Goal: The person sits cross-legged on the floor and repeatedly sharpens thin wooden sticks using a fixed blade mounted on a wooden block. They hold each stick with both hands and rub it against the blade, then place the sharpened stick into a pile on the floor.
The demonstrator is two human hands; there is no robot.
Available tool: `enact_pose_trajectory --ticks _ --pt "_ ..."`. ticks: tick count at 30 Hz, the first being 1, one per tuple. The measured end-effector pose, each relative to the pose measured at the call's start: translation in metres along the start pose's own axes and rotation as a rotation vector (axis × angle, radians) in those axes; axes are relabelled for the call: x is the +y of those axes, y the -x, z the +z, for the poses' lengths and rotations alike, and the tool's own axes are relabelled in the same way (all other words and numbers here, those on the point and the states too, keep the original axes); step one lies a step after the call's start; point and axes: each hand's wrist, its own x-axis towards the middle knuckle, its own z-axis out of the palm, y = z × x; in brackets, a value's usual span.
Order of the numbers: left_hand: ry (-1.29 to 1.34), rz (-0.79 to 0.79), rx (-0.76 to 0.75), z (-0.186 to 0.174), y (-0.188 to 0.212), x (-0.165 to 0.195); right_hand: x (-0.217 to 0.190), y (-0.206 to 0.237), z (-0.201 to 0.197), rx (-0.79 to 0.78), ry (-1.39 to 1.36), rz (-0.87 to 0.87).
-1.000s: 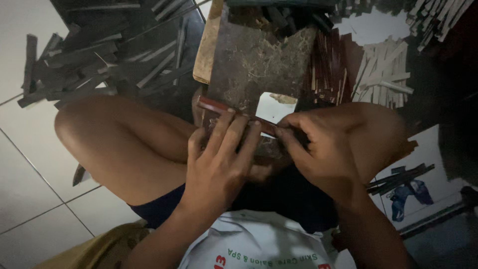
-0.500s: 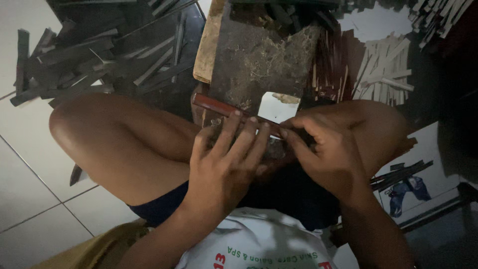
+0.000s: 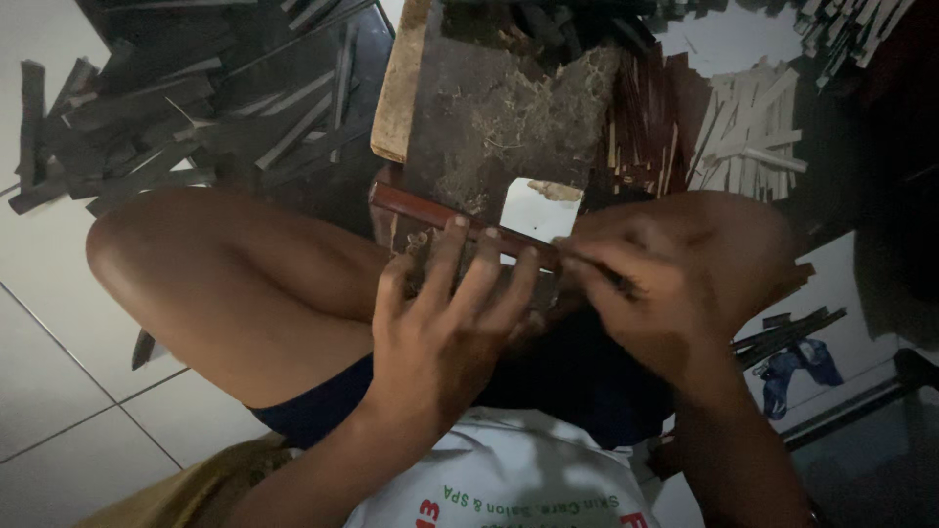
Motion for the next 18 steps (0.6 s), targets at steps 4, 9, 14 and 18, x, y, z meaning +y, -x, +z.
enact_pose_trajectory --ticks 4,9,14,18 --pt "0.011 -0.005 0.000 0.000 -0.003 0.002 0.015 0.007 0.001 0.022 -0.233 0.075" --pt "-0.080 -0.015 0.037 -0.001 0.000 0.003 0.008 0.020 0.016 0.078 0.341 -0.271" --pt "0.034 -0.012 0.031 -0.001 0.001 -0.003 -0.011 0.022 0.021 0.181 0.496 -0.356" --pt "0.025 0.027 0.064 -0.004 -0.007 -0.006 -0.016 0.011 0.015 0.146 0.057 -0.255"
